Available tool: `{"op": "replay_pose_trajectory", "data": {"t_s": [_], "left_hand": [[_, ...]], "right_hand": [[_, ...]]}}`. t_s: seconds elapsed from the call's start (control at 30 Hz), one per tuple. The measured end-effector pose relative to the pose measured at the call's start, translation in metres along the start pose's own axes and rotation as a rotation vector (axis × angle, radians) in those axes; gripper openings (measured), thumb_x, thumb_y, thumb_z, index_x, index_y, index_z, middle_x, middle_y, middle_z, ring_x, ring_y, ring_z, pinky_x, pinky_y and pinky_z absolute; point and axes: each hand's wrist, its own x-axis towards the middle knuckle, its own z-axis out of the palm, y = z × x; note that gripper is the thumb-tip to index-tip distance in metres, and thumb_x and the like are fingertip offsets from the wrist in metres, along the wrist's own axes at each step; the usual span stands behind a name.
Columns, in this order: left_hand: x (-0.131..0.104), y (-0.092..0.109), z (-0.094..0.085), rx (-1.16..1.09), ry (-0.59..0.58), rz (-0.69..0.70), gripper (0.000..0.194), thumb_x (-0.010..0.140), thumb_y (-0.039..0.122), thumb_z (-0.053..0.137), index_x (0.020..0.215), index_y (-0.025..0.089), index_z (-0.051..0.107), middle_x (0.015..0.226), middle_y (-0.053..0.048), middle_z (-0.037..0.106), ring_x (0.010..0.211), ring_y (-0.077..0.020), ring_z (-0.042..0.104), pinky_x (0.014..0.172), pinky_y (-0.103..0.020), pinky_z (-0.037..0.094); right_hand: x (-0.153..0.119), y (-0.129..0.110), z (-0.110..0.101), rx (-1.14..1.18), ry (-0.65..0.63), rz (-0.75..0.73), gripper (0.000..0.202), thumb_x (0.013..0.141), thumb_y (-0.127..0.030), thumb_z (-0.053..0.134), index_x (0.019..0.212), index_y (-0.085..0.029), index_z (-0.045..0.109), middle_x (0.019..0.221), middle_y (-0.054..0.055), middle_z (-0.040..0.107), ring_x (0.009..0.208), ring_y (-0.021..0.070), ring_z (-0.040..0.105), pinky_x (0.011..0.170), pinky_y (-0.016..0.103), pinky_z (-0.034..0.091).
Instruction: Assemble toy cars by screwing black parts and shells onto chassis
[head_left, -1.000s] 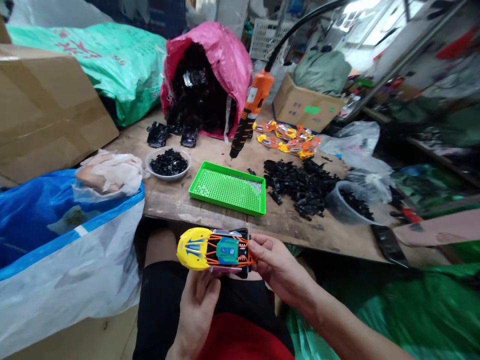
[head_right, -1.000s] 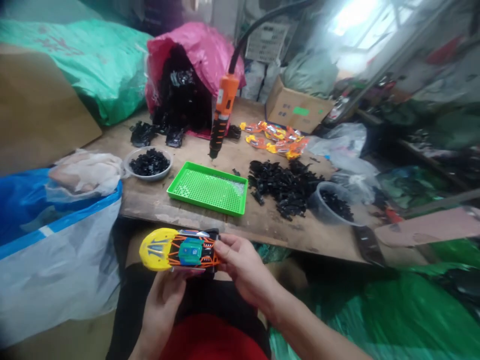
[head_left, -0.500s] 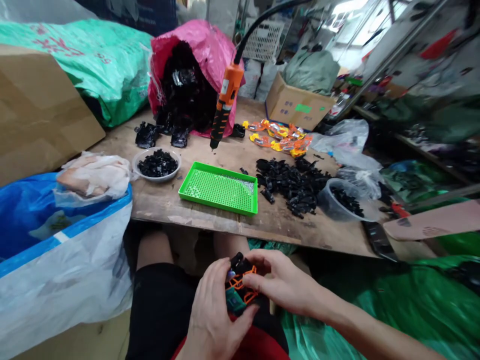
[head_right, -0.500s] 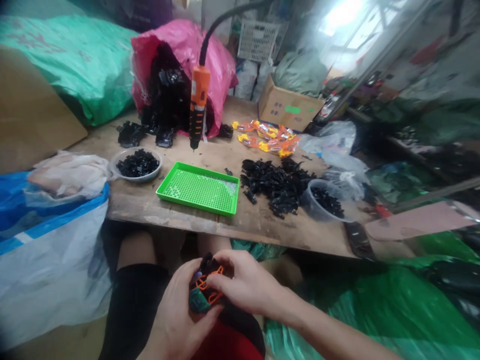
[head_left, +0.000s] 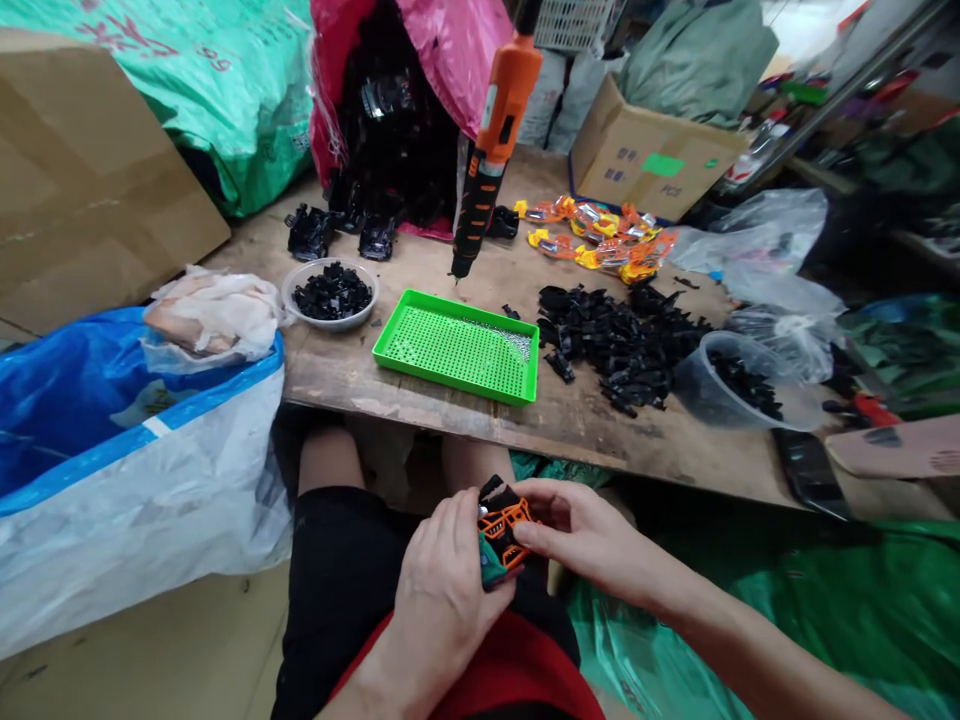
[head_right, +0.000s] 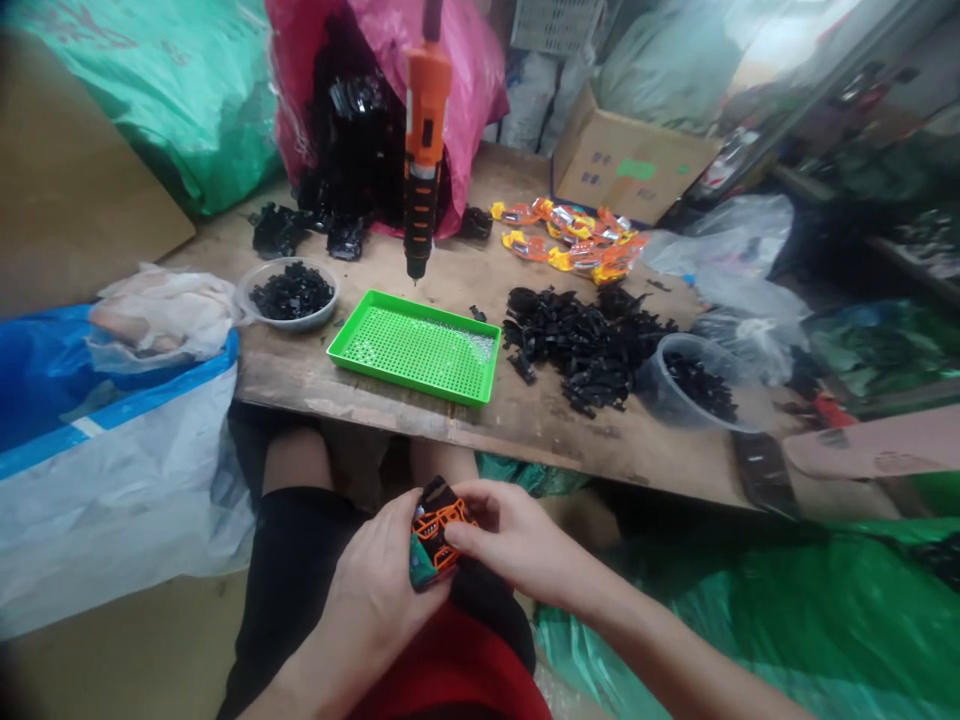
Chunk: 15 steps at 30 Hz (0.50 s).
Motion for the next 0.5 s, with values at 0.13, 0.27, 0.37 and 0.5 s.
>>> {"op": "replay_pose_trajectory", "data": {"t_s": [0.13,0.27,0.37,0.5], "left_hand": [[0.002,0.002,0.001,0.019,-0.032,0.015,0.062,0.08,0.027,0.064,0.135,0.007,0.045,0.118,-0.019,0.072,0.105,-0.0302,0.072,0.085,-0.04,0.061],[0.0,-0.001,0.006,0.037,-0.043,0.055,0.068,0.082,0.037,0.068,0.139,0.008,0.043,0.123,-0.02,0.07,0.104,-0.0307,0.073,0.084,-0.039,0.061],[-0.002,-0.006,0.014,-0.017,-0.085,0.055,0.075,0.081,0.044,0.071,0.143,0.012,0.041,0.128,-0.02,0.069,0.103,-0.0302,0.074,0.078,-0.036,0.062],[-0.005,-0.003,0.026,-0.101,-0.107,0.021,0.069,0.081,0.044,0.07,0.142,0.019,0.049,0.126,-0.016,0.071,0.103,-0.0294,0.074,0.075,-0.032,0.061]], "right_hand": [[-0.002,0.0,0.0,0.015,0.063,-0.006,0.022,0.074,-0.028,0.081,0.093,-0.017,0.078,0.093,0.007,0.078,0.087,0.0232,0.071,0.078,0.033,0.056],[-0.005,-0.006,0.0,0.018,0.091,0.037,0.019,0.071,-0.025,0.079,0.089,-0.018,0.079,0.085,0.005,0.076,0.076,0.0196,0.069,0.071,0.03,0.054],[-0.008,-0.007,-0.003,0.001,0.105,0.079,0.016,0.071,-0.023,0.077,0.085,-0.017,0.078,0.081,0.004,0.076,0.069,0.0161,0.066,0.066,0.027,0.051],[-0.012,-0.003,-0.01,0.006,0.121,0.117,0.015,0.07,-0.022,0.078,0.084,-0.016,0.077,0.079,0.003,0.076,0.067,0.0136,0.065,0.065,0.024,0.049]]}}
